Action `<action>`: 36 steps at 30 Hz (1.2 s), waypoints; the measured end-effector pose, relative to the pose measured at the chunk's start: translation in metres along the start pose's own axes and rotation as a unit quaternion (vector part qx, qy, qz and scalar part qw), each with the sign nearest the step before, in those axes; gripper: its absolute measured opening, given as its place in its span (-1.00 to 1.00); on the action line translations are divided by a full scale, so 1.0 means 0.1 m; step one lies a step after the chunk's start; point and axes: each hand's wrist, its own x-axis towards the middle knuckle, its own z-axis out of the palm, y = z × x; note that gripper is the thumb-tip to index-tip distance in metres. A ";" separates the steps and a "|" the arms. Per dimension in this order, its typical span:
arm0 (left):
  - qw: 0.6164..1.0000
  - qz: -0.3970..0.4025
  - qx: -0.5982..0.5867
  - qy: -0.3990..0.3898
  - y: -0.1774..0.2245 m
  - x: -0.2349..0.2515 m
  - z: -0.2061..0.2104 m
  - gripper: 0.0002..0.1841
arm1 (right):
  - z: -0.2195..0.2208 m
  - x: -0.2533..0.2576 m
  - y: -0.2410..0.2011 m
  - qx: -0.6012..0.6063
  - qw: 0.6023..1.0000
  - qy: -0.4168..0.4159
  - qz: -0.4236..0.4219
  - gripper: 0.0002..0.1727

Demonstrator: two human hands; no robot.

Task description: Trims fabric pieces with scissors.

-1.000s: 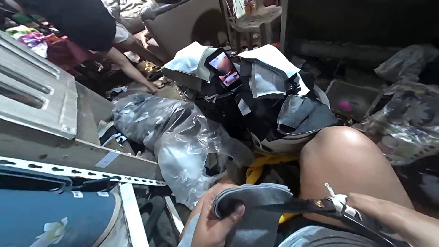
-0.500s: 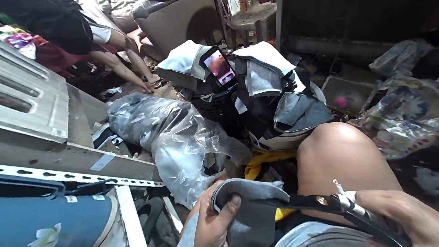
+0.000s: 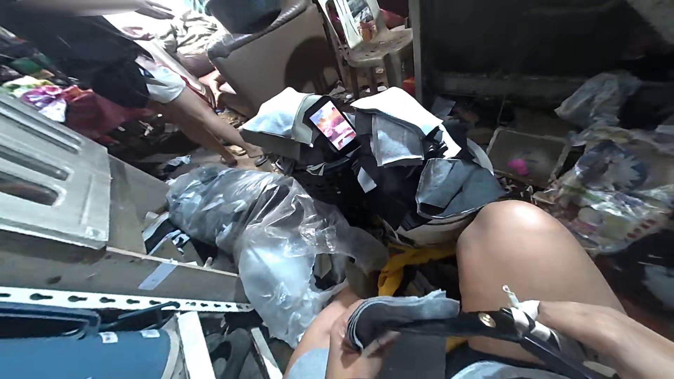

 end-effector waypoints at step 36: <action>0.999 -0.033 -0.002 0.023 -0.10 0.01 0.23 -0.64 | 0.15 0.10 0.11 -0.002 1.000 0.021 0.018 -0.40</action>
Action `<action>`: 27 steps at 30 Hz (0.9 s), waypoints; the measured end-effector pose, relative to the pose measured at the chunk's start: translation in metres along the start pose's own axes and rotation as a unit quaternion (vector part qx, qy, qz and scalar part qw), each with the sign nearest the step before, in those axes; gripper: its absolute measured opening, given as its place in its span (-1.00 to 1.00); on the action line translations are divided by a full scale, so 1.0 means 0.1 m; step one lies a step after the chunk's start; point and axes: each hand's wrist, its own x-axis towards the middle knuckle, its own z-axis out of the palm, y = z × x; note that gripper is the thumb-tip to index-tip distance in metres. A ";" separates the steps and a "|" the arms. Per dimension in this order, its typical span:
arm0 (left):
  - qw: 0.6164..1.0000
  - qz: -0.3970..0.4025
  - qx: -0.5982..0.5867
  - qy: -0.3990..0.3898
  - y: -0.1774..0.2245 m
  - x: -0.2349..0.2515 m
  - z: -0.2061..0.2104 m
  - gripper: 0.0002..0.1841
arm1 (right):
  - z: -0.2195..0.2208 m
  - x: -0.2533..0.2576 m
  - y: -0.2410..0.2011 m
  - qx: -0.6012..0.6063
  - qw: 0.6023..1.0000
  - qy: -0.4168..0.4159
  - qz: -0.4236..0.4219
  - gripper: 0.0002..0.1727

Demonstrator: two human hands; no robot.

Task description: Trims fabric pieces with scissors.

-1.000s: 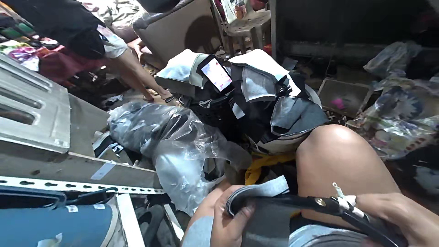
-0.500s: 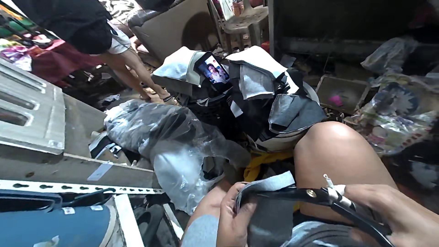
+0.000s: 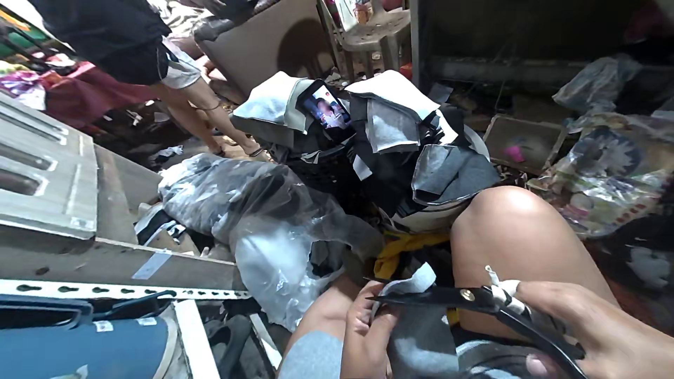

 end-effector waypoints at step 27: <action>0.992 -0.032 0.097 -0.075 0.05 0.11 -0.12 -0.81 | -0.09 -0.20 0.05 0.083 0.996 -0.026 0.031 -0.44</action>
